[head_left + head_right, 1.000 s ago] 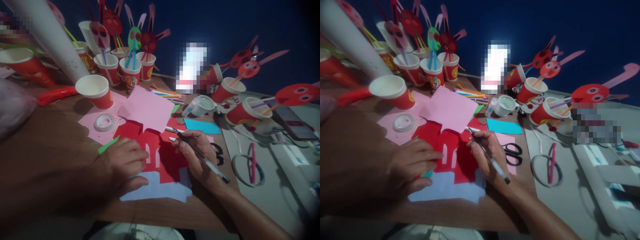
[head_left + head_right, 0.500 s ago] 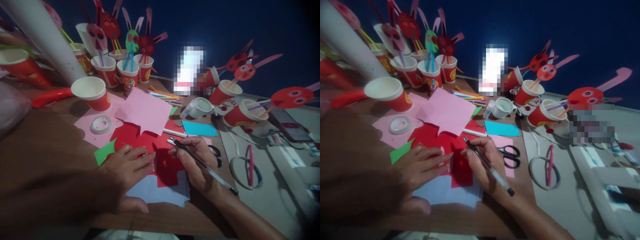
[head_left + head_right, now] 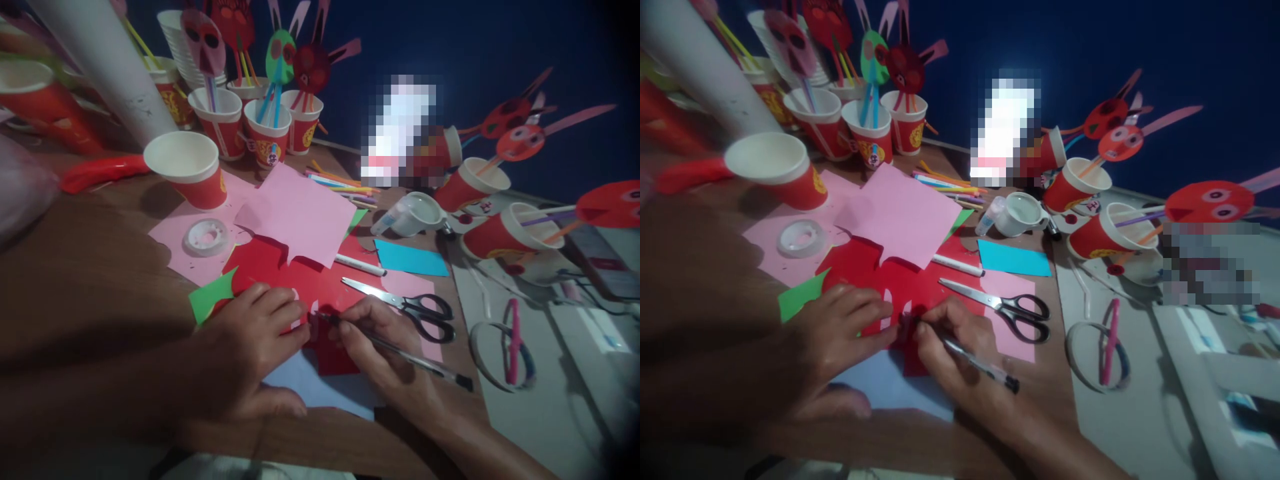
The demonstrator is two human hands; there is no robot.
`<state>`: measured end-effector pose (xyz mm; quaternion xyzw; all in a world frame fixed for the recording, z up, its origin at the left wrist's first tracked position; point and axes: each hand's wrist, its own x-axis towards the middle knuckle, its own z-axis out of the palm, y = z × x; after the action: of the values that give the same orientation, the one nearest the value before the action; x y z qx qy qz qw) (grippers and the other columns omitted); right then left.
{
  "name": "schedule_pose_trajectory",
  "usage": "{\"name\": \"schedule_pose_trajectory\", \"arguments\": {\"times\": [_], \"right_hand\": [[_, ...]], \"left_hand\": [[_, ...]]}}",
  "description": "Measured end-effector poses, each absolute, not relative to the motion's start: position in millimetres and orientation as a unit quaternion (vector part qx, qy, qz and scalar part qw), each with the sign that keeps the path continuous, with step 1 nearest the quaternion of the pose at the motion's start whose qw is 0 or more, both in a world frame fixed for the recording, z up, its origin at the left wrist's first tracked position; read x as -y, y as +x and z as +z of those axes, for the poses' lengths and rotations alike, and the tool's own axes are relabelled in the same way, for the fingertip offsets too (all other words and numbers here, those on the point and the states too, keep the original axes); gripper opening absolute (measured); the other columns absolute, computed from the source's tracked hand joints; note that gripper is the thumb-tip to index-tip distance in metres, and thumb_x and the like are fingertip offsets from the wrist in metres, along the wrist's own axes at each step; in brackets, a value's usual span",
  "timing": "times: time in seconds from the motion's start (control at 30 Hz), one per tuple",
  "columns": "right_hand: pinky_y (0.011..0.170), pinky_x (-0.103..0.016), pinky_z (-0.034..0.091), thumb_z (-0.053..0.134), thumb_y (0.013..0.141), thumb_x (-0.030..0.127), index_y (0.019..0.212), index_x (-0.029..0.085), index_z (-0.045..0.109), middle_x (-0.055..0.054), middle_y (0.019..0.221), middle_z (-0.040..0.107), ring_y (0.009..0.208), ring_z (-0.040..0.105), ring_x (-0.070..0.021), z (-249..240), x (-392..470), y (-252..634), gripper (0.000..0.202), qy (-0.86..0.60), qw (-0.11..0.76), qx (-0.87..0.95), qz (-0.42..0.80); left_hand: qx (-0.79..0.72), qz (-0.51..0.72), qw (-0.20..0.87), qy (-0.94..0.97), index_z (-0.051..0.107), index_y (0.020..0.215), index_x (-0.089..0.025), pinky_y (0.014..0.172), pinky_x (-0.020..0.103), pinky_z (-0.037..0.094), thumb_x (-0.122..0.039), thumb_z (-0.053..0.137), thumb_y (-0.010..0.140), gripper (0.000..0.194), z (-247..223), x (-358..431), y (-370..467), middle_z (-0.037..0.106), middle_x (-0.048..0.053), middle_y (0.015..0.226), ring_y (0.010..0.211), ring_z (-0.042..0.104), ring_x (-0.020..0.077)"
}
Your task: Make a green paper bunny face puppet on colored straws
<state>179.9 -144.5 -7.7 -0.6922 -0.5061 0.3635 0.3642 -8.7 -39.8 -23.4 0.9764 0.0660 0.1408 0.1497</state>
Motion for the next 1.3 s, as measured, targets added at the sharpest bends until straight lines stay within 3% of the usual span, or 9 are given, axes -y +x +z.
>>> {"name": "schedule_pose_trajectory", "arguments": {"times": [0.37, 0.7, 1.17, 1.3], "right_hand": [[0.042, -0.02, 0.043, 0.052, 0.082, 0.025, 0.077, 0.019, 0.054, 0.001, 0.055, 0.06, 0.047, 0.056, -0.0116, -10, 141, 177, 0.008, -0.707, 0.351, 0.525, 0.318], [0.046, -0.02, 0.046, 0.055, 0.081, 0.023, 0.078, 0.019, 0.054, 0.0, 0.062, 0.067, 0.053, 0.062, -0.0127, -22, 142, 177, 0.005, -0.7, 0.35, 0.549, 0.294], [0.039, -0.017, 0.037, 0.054, 0.08, 0.02, 0.073, 0.02, 0.054, 0.006, 0.05, 0.058, 0.038, 0.049, -0.0068, -22, 141, 178, 0.007, -0.699, 0.345, 0.57, 0.261], [0.04, -0.018, 0.039, 0.054, 0.08, 0.02, 0.073, 0.02, 0.054, 0.004, 0.051, 0.061, 0.04, 0.052, -0.0081, -22, 141, 179, 0.007, -0.702, 0.339, 0.565, 0.269]], "left_hand": [[-0.072, 0.119, 0.132, 0.981, 0.062, 0.104, -0.011, 0.078, 0.045, 0.037, -0.061, 0.039, 0.084, 0.058, -22, 42, -6, 0.061, 0.014, 0.103, 0.097, 0.049, 0.0304], [-0.077, 0.079, 0.148, 0.983, 0.061, 0.108, -0.012, 0.076, 0.044, 0.037, -0.058, 0.043, 0.084, 0.055, -16, 42, -4, 0.06, 0.013, 0.103, 0.096, 0.048, 0.0297], [-0.08, 0.074, 0.156, 0.982, 0.061, 0.11, -0.011, 0.086, 0.046, 0.036, -0.057, 0.046, 0.083, 0.055, -15, 42, -4, 0.055, 0.015, 0.126, 0.112, 0.045, 0.0323], [-0.074, 0.076, 0.146, 0.984, 0.06, 0.113, -0.011, 0.088, 0.047, 0.036, -0.057, 0.043, 0.085, 0.057, -18, 42, -5, 0.05, 0.016, 0.133, 0.118, 0.042, 0.034]]}}
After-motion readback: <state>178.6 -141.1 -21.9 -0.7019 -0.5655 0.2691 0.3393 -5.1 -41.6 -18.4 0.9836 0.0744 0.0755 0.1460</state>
